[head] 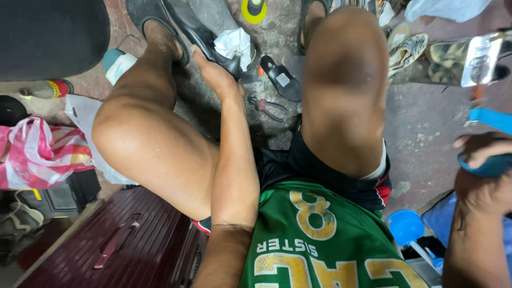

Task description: The person repairs a black slip-on shoe by using pliers to remove a metal fastener and a blue plastic tool to scrape and clean the sole. The person repeatedly switches between tools to work on the same area of the shoe.

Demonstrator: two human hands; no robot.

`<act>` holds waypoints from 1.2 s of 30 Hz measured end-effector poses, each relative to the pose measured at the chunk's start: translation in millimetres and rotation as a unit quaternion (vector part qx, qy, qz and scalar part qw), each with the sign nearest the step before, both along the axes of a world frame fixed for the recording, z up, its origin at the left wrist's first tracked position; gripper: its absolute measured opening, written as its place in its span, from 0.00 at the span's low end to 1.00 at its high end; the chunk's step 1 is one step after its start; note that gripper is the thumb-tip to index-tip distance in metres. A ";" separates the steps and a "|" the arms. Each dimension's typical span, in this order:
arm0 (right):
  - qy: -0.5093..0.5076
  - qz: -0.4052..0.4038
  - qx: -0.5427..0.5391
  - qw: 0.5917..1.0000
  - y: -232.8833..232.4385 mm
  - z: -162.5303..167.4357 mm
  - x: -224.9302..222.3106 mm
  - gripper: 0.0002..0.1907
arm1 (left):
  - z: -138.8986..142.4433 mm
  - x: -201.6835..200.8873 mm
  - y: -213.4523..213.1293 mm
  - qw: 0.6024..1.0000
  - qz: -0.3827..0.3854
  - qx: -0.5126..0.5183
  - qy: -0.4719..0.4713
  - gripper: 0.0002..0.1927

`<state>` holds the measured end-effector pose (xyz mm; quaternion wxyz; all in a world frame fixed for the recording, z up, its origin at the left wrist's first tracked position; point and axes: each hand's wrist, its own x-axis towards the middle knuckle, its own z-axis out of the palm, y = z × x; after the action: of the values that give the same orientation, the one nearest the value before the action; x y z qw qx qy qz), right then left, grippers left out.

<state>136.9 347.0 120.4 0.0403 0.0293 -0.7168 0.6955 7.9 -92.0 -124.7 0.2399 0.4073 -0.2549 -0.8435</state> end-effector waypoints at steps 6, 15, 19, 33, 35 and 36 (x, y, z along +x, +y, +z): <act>-0.020 0.006 0.003 1.000 -77.5 43.0 -37.1 0.12 | 0.4 0.1 5.8 0.999 0.000 0.023 -0.026 0.30; -0.232 0.080 -0.033 0.969 -216.7 -61.0 -69.1 0.09 | 4.8 10.6 11.0 1.000 0.021 0.000 -0.004 0.30; -0.195 0.156 -0.007 0.968 -243.5 -94.9 -74.4 0.12 | 8.7 20.0 9.8 0.999 -0.017 0.037 -0.016 0.30; -0.126 0.241 0.137 0.953 -250.3 -107.1 -88.0 0.18 | 26.3 35.1 7.7 0.996 -0.043 0.030 -0.069 0.32; -0.121 0.244 0.128 0.954 -251.0 -107.3 -87.1 0.18 | 27.6 37.6 7.6 0.997 -0.048 0.030 -0.058 0.32; -0.119 0.243 0.124 0.955 -251.4 -107.3 -86.3 0.18 | 28.1 38.8 7.5 0.997 -0.052 0.031 -0.055 0.33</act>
<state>50.5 95.6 13.1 -0.2192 0.1244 -0.7681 0.5887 46.7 -84.5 -96.6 0.1682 0.4465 -0.2624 -0.8387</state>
